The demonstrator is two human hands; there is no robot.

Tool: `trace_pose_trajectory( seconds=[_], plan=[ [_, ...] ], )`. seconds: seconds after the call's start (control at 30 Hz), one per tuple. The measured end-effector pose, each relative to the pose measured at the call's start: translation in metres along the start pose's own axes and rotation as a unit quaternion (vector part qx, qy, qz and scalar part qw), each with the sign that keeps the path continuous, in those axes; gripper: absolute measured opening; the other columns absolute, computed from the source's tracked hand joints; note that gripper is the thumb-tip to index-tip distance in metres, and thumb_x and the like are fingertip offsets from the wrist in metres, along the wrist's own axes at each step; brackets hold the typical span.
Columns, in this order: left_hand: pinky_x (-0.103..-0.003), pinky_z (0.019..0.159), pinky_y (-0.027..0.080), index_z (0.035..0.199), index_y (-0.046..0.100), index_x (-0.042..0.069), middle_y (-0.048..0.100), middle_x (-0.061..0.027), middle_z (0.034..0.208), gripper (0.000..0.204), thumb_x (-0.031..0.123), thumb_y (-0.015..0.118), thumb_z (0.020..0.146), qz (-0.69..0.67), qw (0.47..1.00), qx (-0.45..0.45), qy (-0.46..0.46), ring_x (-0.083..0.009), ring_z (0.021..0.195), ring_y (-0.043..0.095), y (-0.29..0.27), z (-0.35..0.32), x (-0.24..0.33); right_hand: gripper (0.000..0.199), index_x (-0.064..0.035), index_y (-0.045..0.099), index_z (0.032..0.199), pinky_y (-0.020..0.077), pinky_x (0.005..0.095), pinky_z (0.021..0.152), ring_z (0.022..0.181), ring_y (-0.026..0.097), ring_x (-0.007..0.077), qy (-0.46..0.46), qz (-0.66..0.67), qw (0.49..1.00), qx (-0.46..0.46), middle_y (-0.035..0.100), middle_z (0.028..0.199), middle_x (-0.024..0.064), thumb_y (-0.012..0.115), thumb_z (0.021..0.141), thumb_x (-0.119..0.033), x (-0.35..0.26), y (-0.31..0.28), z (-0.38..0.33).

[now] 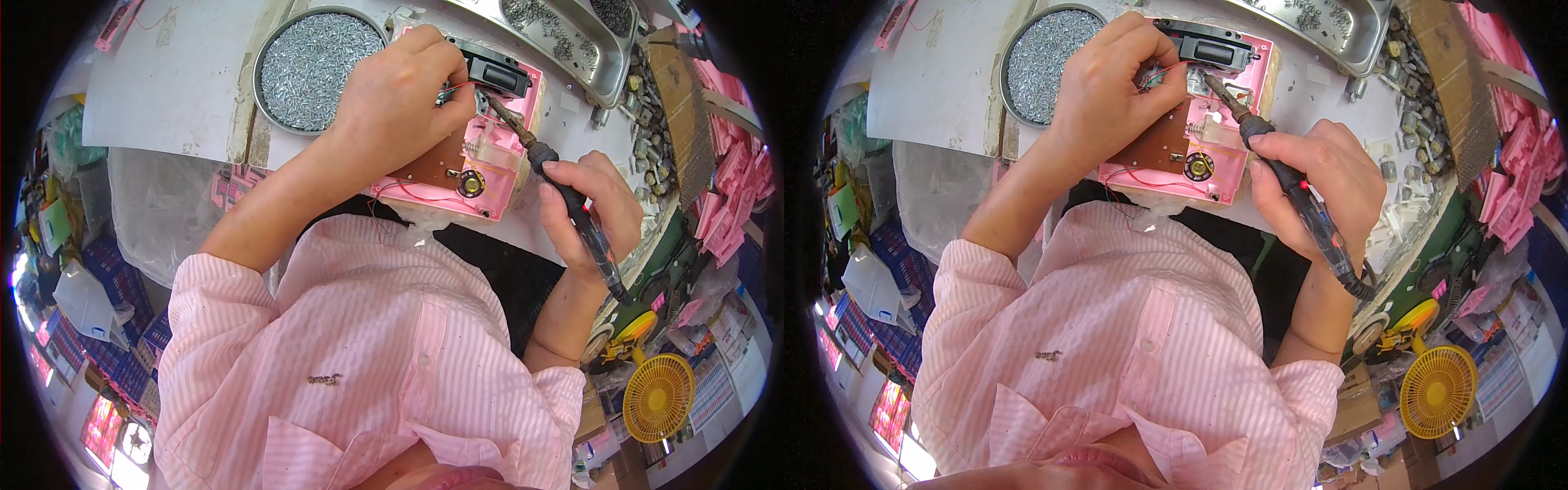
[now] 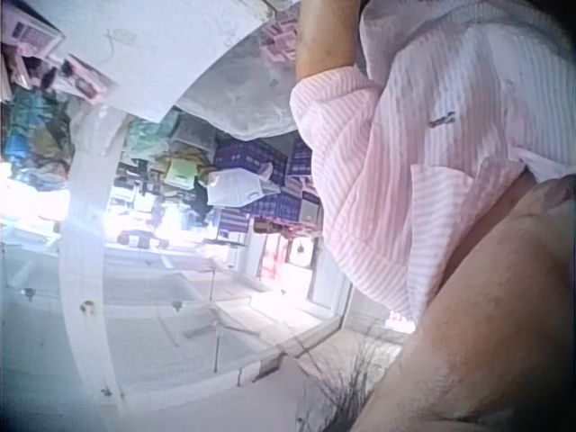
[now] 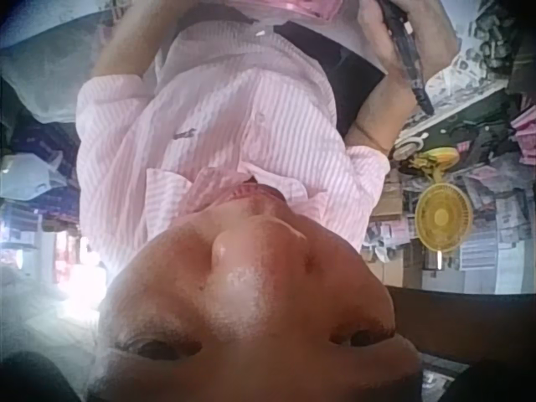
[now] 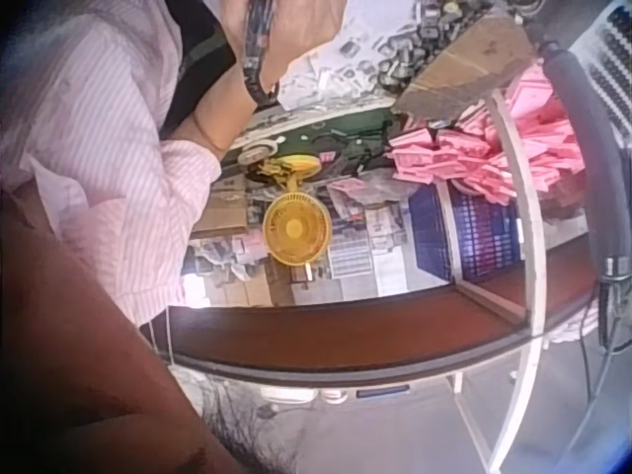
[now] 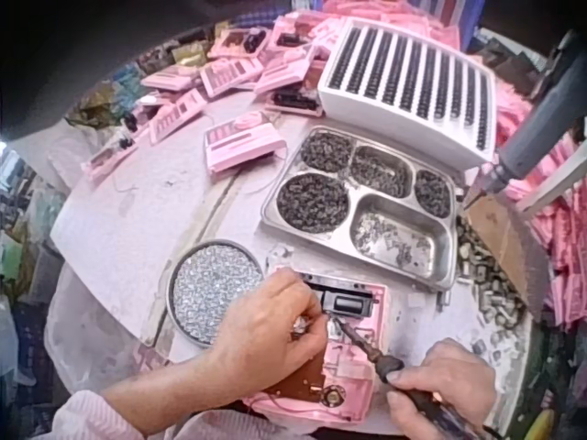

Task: Assembling and soldering components of a pink toy electronic device.

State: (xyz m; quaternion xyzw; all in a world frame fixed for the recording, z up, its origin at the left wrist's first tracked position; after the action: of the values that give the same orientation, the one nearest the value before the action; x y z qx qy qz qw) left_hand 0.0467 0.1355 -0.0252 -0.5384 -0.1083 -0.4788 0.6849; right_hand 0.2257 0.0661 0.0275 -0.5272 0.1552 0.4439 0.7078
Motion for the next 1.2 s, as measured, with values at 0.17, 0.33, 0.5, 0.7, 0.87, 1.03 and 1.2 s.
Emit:
trace_pose_trajectory(
  seconds=[0.17,0.33,0.5,0.7,0.87,1.03,1.2],
  plan=[
    [-0.040,0.062,0.056,0.080,0.064,0.006,0.060,-0.0088,0.085,0.012,0.014,0.072,0.080,0.022,1.000,0.004,0.001,-0.0294,0.073,0.065,0.001,0.000,0.002,0.027,-0.0030,0.072,0.091,0.0367,0.0297,0.050,0.054,0.049,0.0185,-0.005,0.002,1.000,0.008,0.052,0.062,0.0048,0.077,0.065,0.002,-0.001,-0.002,0.000],
    [-0.039,0.061,0.056,0.080,0.063,0.006,0.060,-0.0086,0.084,0.011,0.014,0.072,0.080,0.024,1.000,0.009,0.007,-0.0291,0.071,0.065,0.001,0.000,0.002,0.028,-0.0033,0.072,0.091,0.0367,0.0290,0.050,0.054,0.050,0.0181,-0.008,0.000,1.000,0.007,0.052,0.062,0.0046,0.078,0.065,0.002,-0.001,0.001,0.000],
    [-0.038,0.061,0.056,0.080,0.063,0.006,0.060,-0.0087,0.084,0.012,0.014,0.072,0.080,0.034,0.999,0.011,0.009,-0.0291,0.071,0.065,0.001,0.000,0.003,0.028,-0.0038,0.072,0.092,0.0364,0.0287,0.049,0.054,0.050,0.0175,-0.005,-0.001,1.000,0.008,0.052,0.062,0.0045,0.078,0.065,0.002,0.001,0.002,0.003],
    [-0.036,0.060,0.050,0.085,0.063,0.005,0.059,-0.0078,0.083,0.013,0.009,0.074,0.079,0.017,0.999,0.025,0.014,-0.0265,0.068,0.061,0.000,-0.001,0.002,0.028,-0.0036,0.072,0.093,0.0366,0.0282,0.049,0.055,0.050,0.0169,-0.011,0.003,1.000,0.005,0.052,0.062,0.0044,0.078,0.066,0.002,0.000,0.001,0.004],
    [-0.036,0.060,0.050,0.084,0.063,0.005,0.059,-0.0081,0.083,0.014,0.010,0.074,0.079,0.020,1.000,0.018,0.004,-0.0268,0.068,0.061,0.000,-0.002,0.002,0.027,-0.0031,0.071,0.093,0.0367,0.0280,0.049,0.055,0.050,0.0170,-0.015,0.011,1.000,0.008,0.053,0.063,0.0046,0.078,0.067,0.001,0.000,0.002,0.005],
    [-0.039,0.062,0.057,0.081,0.063,0.005,0.061,-0.0093,0.085,0.012,0.014,0.072,0.080,0.045,0.999,0.011,0.009,-0.0295,0.072,0.066,0.001,0.000,0.004,0.027,-0.0023,0.071,0.093,0.0367,0.0284,0.049,0.055,0.050,0.0170,-0.014,0.003,1.000,0.008,0.054,0.063,0.0049,0.078,0.067,0.002,-0.001,-0.001,0.003],
    [-0.039,0.062,0.056,0.081,0.063,0.005,0.061,-0.0092,0.086,0.012,0.013,0.072,0.079,0.041,0.999,0.015,0.005,-0.0300,0.072,0.066,0.001,0.000,0.004,0.027,0.0000,0.071,0.095,0.0351,0.0284,0.049,0.054,0.049,0.0169,-0.015,0.010,1.000,0.015,0.053,0.062,0.0052,0.078,0.068,0.001,-0.004,-0.010,-0.003]
  ],
)
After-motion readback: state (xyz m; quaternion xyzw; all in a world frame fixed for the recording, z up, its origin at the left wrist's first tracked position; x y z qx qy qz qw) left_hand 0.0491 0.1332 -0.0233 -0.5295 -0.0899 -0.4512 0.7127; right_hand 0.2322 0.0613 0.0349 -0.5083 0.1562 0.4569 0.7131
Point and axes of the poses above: each hand's wrist, its own z-axis towards the middle knuckle, its own y-axis out of the palm, x = y × z, the point moved 8 cm from there along z, towards the middle knuckle
